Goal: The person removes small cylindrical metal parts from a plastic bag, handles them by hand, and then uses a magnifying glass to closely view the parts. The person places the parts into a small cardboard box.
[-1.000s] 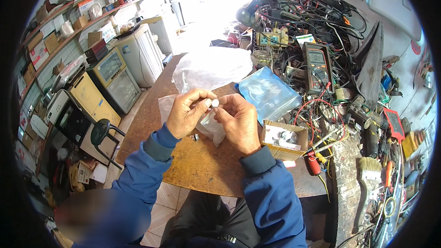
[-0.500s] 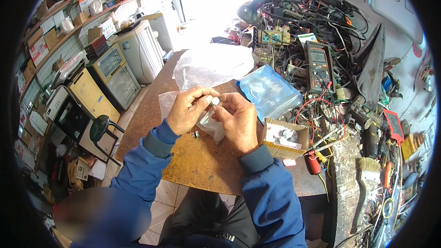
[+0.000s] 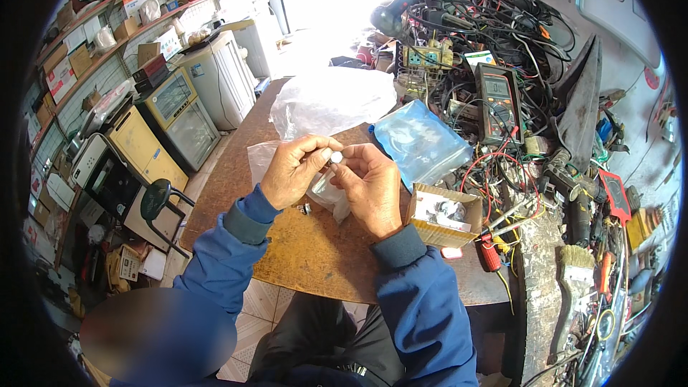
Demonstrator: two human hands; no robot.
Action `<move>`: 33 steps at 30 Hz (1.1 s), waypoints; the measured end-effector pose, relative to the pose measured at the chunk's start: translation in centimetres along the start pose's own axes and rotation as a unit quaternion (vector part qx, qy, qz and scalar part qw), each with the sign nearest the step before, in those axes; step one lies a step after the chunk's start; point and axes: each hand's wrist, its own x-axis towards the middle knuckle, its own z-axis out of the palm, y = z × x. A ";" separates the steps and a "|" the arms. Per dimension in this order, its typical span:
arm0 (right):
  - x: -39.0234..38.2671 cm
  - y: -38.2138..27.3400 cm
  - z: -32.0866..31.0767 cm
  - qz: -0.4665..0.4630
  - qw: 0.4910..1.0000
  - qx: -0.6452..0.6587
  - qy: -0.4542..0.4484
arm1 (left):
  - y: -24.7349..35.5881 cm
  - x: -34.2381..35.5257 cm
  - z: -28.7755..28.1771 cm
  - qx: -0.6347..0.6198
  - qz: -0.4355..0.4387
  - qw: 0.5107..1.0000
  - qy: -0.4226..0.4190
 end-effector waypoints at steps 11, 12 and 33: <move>-0.1 -1.2 0.0 0.047 0.997 0.059 -0.014 | 0.2 -0.1 0.0 -0.026 -0.006 1.000 0.013; 0.0 -1.2 0.1 0.038 0.997 0.071 -0.019 | 0.6 -0.1 -0.1 -0.036 -0.012 0.999 0.015; 0.1 -2.0 -0.8 -0.033 0.997 0.076 0.001 | 1.2 -0.1 0.2 -0.141 0.029 0.990 -0.010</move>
